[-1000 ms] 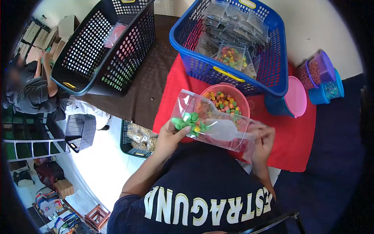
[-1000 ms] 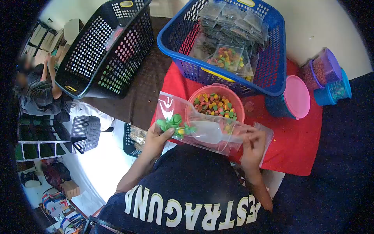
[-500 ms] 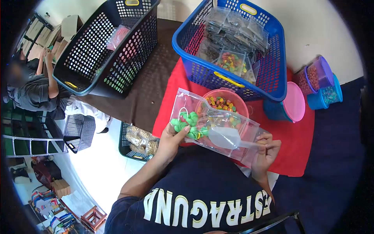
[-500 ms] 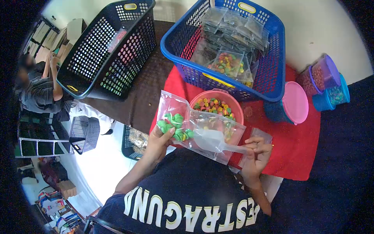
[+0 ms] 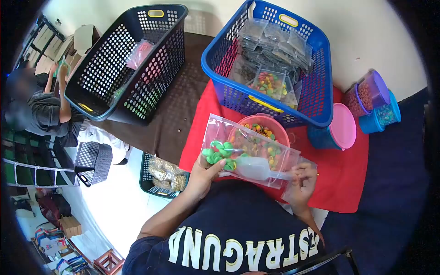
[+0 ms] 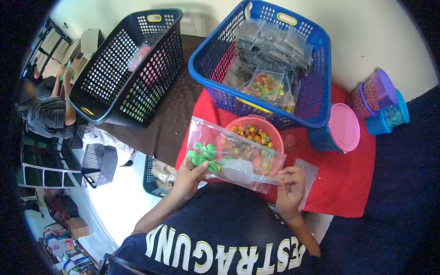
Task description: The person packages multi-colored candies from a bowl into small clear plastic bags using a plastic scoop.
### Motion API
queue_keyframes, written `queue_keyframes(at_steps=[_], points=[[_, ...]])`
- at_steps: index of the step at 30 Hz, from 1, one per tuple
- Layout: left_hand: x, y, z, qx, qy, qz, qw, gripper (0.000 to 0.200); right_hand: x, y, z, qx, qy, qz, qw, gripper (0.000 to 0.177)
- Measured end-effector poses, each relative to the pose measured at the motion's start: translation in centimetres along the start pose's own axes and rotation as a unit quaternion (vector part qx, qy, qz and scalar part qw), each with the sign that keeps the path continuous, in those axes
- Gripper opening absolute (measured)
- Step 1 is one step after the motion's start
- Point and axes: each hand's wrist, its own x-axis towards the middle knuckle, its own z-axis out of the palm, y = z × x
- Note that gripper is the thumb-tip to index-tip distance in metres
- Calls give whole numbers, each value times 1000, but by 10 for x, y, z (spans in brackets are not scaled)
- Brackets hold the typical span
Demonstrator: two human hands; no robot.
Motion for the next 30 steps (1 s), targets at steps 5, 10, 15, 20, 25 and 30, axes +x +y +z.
queue_keyframes(at_steps=[5, 10, 15, 20, 25, 30], points=[[1, 1, 1, 74, -18, 39, 996, 48, 5, 0, -6, -132, -33, -118, 984, 20], [-2, 12, 9, 68, -8, -7, 998, 53, 1, 7, 11, 111, 7, 128, 985, 18], [4, 5, 6, 49, -11, -8, 999, 47, 11, 9, 5, 151, 52, 178, 971, 18], [11, 3, -6, -38, -15, -14, 999, 44, 13, 15, -8, 172, 96, 180, 964, 19], [18, -19, -31, -121, -115, -71, 983, 53, 16, 1, -16, 231, 120, 188, 947, 18], [10, -31, -23, -162, -219, -86, 958, 109, 12, -12, 2, 193, 77, 205, 957, 19]])
